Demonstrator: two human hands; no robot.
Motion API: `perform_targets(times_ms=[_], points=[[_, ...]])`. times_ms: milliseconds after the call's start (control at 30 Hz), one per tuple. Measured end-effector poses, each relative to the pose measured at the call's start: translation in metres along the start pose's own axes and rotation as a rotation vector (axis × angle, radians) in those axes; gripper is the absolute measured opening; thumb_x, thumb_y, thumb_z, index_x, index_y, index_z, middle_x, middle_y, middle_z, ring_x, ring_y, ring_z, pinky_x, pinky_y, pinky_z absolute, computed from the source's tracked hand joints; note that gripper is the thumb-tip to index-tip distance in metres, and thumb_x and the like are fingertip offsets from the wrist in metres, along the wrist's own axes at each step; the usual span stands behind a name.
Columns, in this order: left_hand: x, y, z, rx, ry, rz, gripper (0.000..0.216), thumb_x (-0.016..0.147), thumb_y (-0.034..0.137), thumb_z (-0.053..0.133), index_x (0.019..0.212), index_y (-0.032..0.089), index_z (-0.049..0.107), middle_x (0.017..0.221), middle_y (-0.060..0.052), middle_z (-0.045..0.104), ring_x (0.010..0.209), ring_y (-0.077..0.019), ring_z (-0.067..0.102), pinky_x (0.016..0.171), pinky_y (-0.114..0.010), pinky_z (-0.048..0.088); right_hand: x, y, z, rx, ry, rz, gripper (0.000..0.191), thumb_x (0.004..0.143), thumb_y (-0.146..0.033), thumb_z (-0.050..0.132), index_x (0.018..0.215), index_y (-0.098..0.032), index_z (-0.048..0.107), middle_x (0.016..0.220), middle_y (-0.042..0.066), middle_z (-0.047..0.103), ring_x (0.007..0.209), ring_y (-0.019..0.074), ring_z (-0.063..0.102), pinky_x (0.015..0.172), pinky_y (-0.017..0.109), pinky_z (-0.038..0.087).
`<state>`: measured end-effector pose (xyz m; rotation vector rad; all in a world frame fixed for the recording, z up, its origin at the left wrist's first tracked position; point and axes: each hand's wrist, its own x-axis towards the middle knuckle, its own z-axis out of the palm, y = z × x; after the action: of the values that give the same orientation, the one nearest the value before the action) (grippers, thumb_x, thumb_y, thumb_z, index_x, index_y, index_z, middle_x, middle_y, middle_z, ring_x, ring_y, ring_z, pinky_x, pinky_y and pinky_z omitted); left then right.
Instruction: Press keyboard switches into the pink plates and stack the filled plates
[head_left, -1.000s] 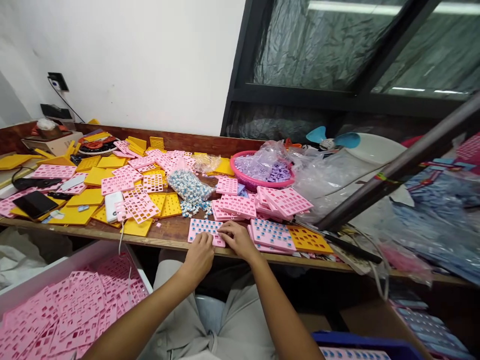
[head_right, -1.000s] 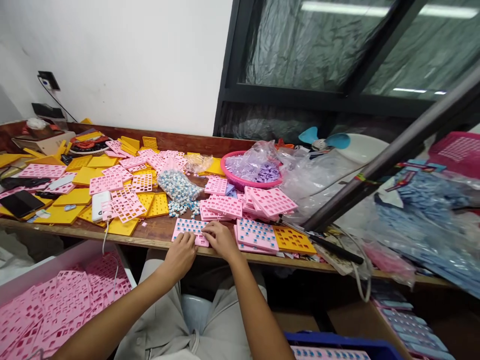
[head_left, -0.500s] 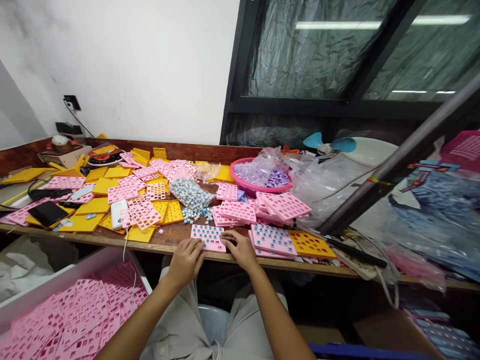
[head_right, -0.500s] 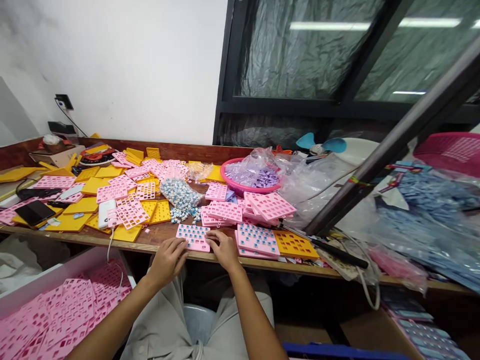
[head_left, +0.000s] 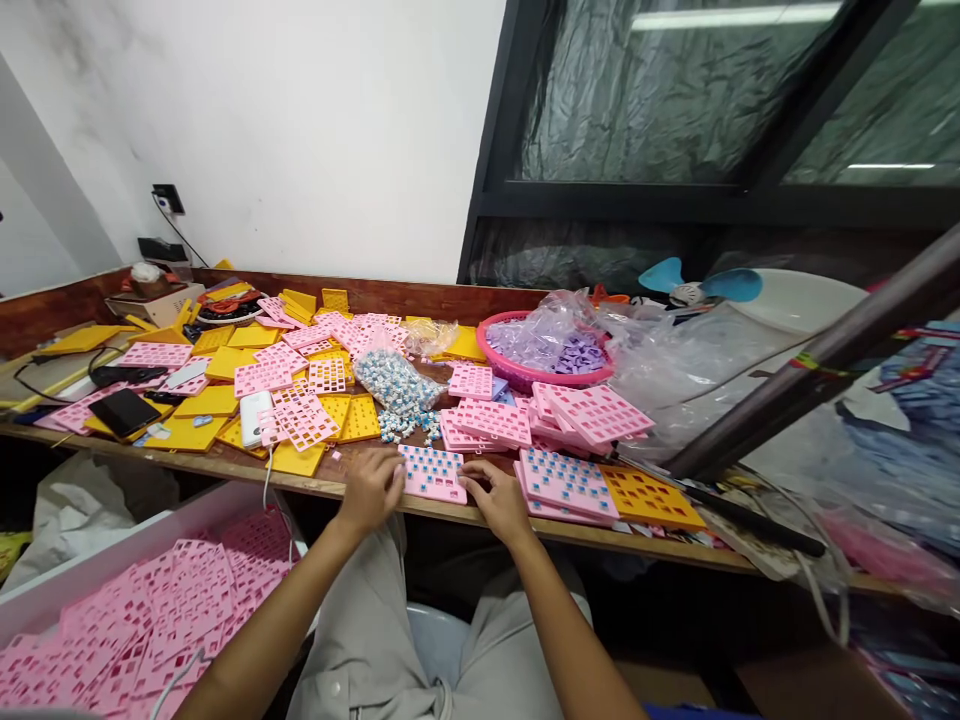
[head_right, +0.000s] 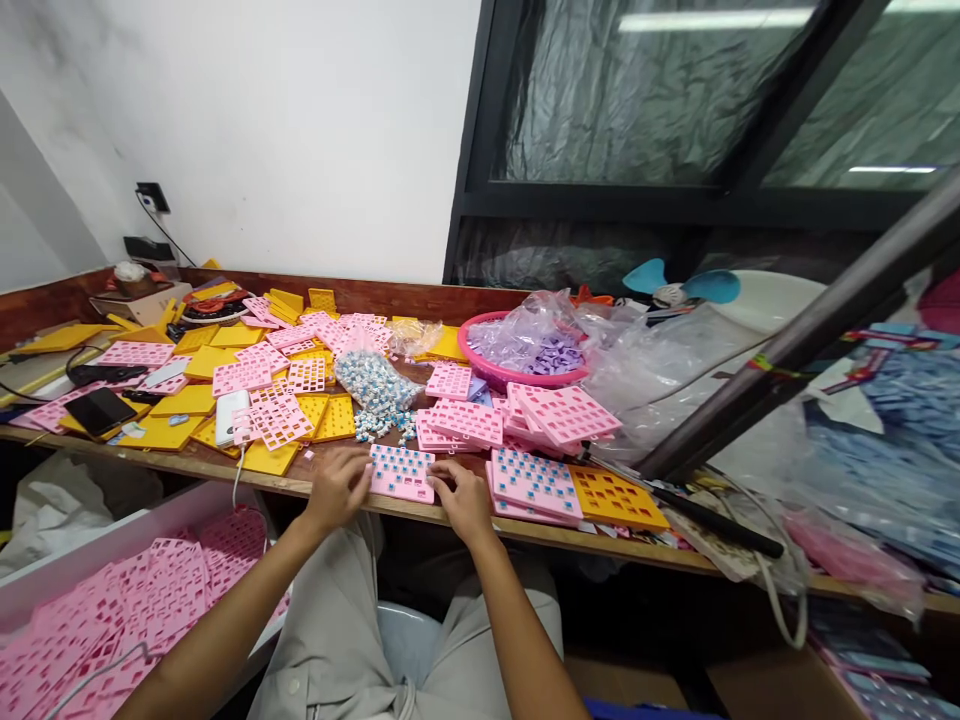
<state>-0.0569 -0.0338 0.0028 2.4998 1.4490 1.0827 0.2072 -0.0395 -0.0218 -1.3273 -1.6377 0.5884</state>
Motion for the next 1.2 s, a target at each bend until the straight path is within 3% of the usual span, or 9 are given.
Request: perform_targets(times_ms=[100, 300, 533, 733, 1033, 1200], points=[[0.029, -0.028, -0.005, 0.07, -0.034, -0.093, 0.026, 0.097, 0.024, 0.05, 0.116, 0.021, 0.068, 0.116, -0.009, 0.066, 0.111, -0.0223, 0.058, 0.101, -0.038, 0.045, 0.002, 0.004, 0.001, 0.079, -0.02, 0.062, 0.017, 0.084, -0.031, 0.067, 0.099, -0.024, 0.07, 0.099, 0.005, 0.077, 0.094, 0.0232, 0.073, 0.088, 0.037, 0.057], [0.067, -0.048, 0.006, 0.19, -0.308, 0.05, 0.026, 0.096, 0.023, 0.052, 0.113, 0.022, 0.073, 0.111, -0.01, 0.065, 0.108, -0.0224, 0.057, 0.098, -0.036, 0.043, 0.006, 0.01, 0.002, 0.211, -0.041, 0.102, 0.023, 0.08, -0.034, 0.073, 0.099, -0.02, 0.069, 0.098, 0.008, 0.076, 0.093, 0.0249, 0.074, 0.086, 0.038, 0.058], [0.069, -0.059, 0.018, 0.195, -0.292, 0.139, 0.021, 0.094, 0.021, 0.053, 0.095, 0.019, 0.074, 0.098, -0.011, 0.067, 0.098, -0.0231, 0.06, 0.09, -0.034, 0.045, 0.003, 0.004, 0.001, 0.244, -0.052, 0.093, 0.025, 0.08, -0.037, 0.073, 0.099, -0.021, 0.07, 0.098, 0.007, 0.077, 0.094, 0.0241, 0.073, 0.089, 0.038, 0.057], [0.072, -0.057, 0.014, 0.247, -0.396, 0.189, 0.024, 0.095, 0.02, 0.05, 0.089, 0.018, 0.072, 0.087, -0.011, 0.068, 0.089, -0.0229, 0.062, 0.087, -0.034, 0.046, -0.005, 0.0, 0.003, -0.014, 0.021, -0.055, 0.015, 0.087, -0.031, 0.064, 0.098, -0.026, 0.073, 0.099, 0.003, 0.075, 0.093, 0.0224, 0.069, 0.089, 0.038, 0.054], [0.075, -0.053, 0.001, 0.188, -0.44, 0.085, 0.022, 0.093, 0.022, 0.056, 0.106, 0.023, 0.073, 0.1, -0.009, 0.069, 0.099, -0.0218, 0.064, 0.088, -0.03, 0.047, -0.008, -0.003, 0.002, -0.259, 0.066, -0.207, 0.013, 0.089, -0.021, 0.061, 0.096, -0.024, 0.072, 0.094, 0.004, 0.075, 0.089, 0.0237, 0.065, 0.085, 0.038, 0.048], [0.07, -0.04, -0.019, 0.042, -0.286, -0.05, 0.015, 0.087, 0.022, 0.063, 0.098, 0.02, 0.073, 0.097, -0.007, 0.072, 0.091, -0.0208, 0.066, 0.082, -0.029, 0.049, -0.014, -0.008, 0.003, -0.456, 0.013, -0.353, 0.019, 0.095, -0.014, 0.052, 0.1, -0.02, 0.069, 0.099, 0.007, 0.075, 0.093, 0.0236, 0.065, 0.089, 0.038, 0.044]])
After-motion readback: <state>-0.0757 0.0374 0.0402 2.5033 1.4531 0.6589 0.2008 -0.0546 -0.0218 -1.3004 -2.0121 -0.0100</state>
